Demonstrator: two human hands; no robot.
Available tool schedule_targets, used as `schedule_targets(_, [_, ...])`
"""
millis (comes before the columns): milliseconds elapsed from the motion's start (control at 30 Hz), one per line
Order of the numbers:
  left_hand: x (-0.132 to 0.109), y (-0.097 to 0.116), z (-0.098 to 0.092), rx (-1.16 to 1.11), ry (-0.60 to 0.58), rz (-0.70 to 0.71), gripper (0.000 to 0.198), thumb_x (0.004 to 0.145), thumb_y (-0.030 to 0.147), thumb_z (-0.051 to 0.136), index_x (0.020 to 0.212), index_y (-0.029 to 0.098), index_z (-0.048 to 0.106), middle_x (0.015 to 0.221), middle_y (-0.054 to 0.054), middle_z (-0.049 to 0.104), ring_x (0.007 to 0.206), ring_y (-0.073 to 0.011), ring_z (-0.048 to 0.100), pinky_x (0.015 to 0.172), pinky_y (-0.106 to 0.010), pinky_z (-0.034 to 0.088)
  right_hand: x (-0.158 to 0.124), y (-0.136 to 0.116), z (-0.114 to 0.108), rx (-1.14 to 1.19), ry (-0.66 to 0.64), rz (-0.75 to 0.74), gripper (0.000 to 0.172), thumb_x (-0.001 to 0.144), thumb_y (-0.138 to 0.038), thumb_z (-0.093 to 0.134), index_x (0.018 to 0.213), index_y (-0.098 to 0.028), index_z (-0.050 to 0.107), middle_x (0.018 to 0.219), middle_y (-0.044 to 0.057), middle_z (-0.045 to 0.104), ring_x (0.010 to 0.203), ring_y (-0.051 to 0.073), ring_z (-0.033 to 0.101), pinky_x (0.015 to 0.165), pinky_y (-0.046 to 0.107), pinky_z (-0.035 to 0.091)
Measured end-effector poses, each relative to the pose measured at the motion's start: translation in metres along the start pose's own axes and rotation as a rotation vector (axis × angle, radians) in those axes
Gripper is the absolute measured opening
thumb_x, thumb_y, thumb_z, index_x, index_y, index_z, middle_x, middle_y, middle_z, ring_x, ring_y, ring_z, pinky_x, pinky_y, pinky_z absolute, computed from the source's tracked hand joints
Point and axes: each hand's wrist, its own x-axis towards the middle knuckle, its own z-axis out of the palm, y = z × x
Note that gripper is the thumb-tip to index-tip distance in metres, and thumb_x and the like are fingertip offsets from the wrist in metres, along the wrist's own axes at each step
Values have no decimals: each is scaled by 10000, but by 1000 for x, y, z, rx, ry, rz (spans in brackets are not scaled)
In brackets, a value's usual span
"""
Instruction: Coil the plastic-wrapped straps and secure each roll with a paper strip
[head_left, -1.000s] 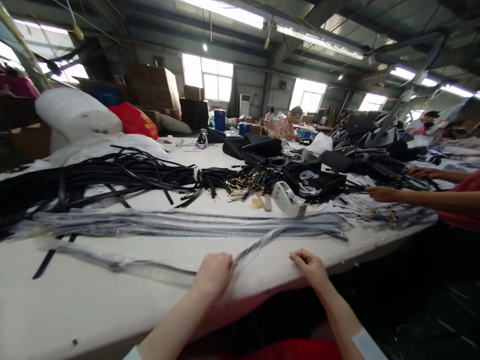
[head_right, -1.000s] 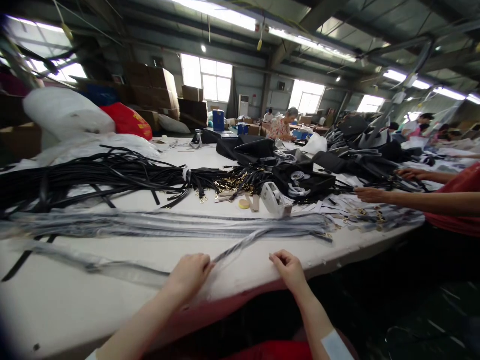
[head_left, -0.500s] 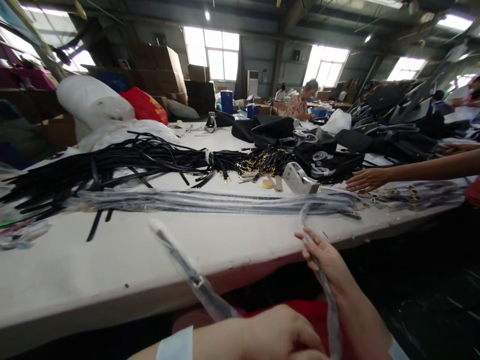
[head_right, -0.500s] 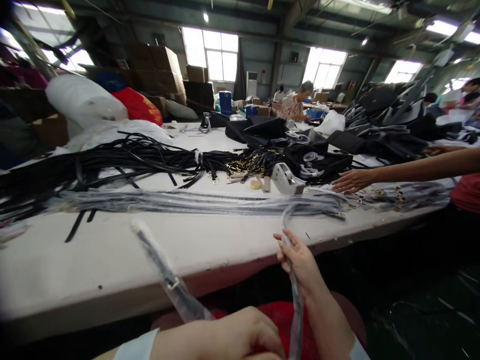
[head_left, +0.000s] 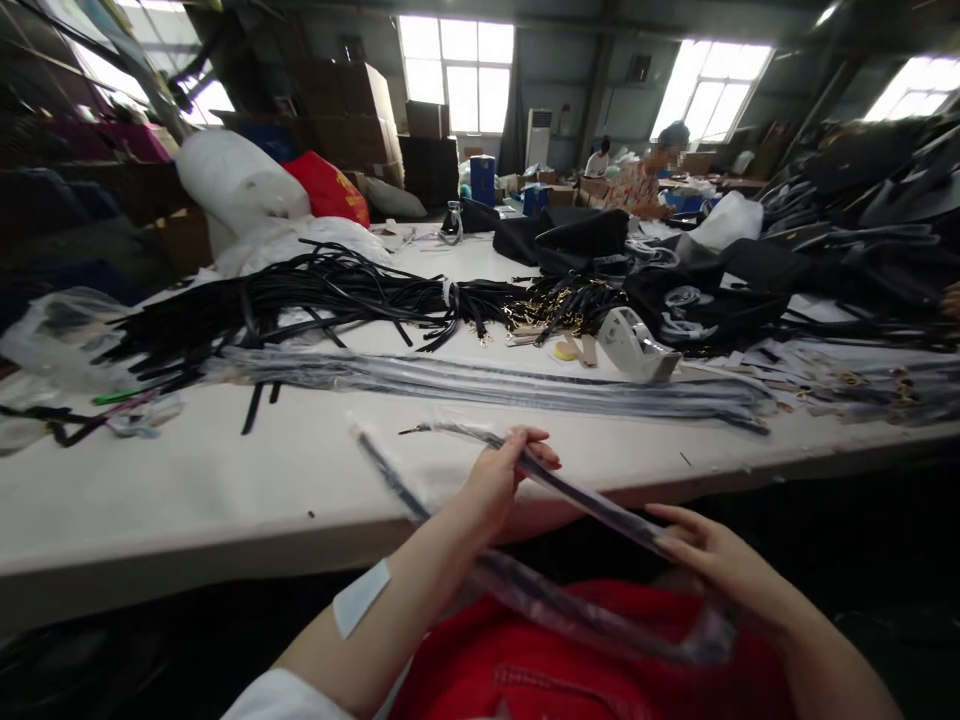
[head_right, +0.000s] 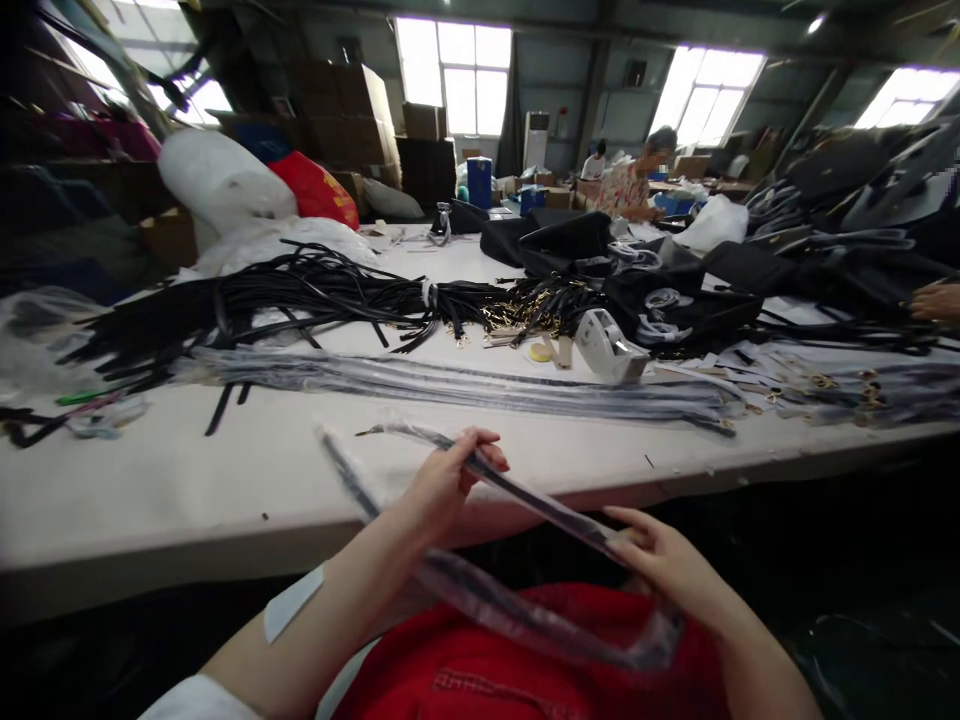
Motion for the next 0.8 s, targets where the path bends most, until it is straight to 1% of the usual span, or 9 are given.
schedule_targets(67, [-10, -15, 2, 54, -39, -75, 458, 794, 557, 650, 920, 117, 647, 749, -68, 703, 768, -194, 674, 786, -317, 498, 15, -1, 3, -156, 207, -144, 512, 650, -445, 786, 1085, -182, 724, 1010, 139, 733, 803, 276, 683, 726, 383, 557])
schedule_targets(100, [-16, -25, 4, 88, -75, -117, 471, 798, 577, 632, 917, 121, 646, 771, -75, 708, 777, -200, 677, 805, -338, 506, 18, -8, 10, -189, 216, -227, 465, 675, -443, 769, 1061, -187, 734, 1085, 141, 717, 965, 310, 661, 874, 419, 523])
schedule_targets(167, [-30, -46, 9, 211, -201, -170, 463, 841, 580, 560, 899, 130, 652, 808, -92, 710, 773, -211, 677, 817, -374, 517, 15, -29, 31, -175, 65, -370, 406, 785, -435, 684, 1125, -215, 715, 1214, 113, 672, 1152, 311, 585, 1035, 434, 422])
schedule_targets(233, [-43, -67, 10, 391, -340, -144, 412, 878, 527, 508, 854, 148, 668, 840, -110, 707, 805, -237, 674, 809, -399, 526, 6, -52, 57, -135, -117, -447, 390, 832, -391, 649, 1183, -225, 687, 1250, 90, 656, 1176, 296, 567, 1054, 418, 402])
schedule_targets(367, [-56, -96, 4, 599, -475, -62, 145, 783, 330, 643, 793, 199, 706, 895, -118, 723, 972, -293, 650, 914, -420, 489, -6, -71, 96, -66, -348, -373, 290, 881, -399, 597, 1031, -196, 739, 1023, 69, 737, 961, 278, 653, 882, 362, 493])
schedule_targets(500, [-48, -93, -4, 595, -454, -158, 219, 734, 317, 701, 880, 154, 715, 864, -91, 721, 830, -237, 654, 771, -344, 520, -7, -59, 91, 187, -301, -290, 363, 900, -493, 562, 947, -177, 735, 895, 62, 723, 846, 228, 656, 756, 301, 505])
schedule_targets(567, [-39, -80, -6, 420, -399, -332, 299, 746, 394, 707, 875, 124, 705, 817, -77, 707, 750, -177, 638, 698, -271, 502, -7, -52, 77, 313, -270, -241, 380, 877, -526, 592, 946, -175, 719, 785, 43, 694, 639, 156, 611, 586, 247, 467])
schedule_targets(667, [-23, -55, -8, -64, -347, -619, 519, 832, 594, 553, 882, 95, 688, 781, -96, 692, 641, -133, 619, 588, -215, 471, -10, -47, 56, 354, -280, -159, 418, 837, -571, 629, 865, -158, 688, 610, 5, 621, 395, 57, 391, 394, 193, 242])
schedule_targets(800, [-10, -31, -8, -309, -310, -581, 649, 858, 686, 430, 899, 87, 675, 727, -105, 677, 572, -140, 609, 500, -211, 436, -13, -46, 38, 221, -310, -102, 423, 814, -564, 666, 812, -141, 664, 549, -11, 567, 418, 50, 339, 415, 195, 169])
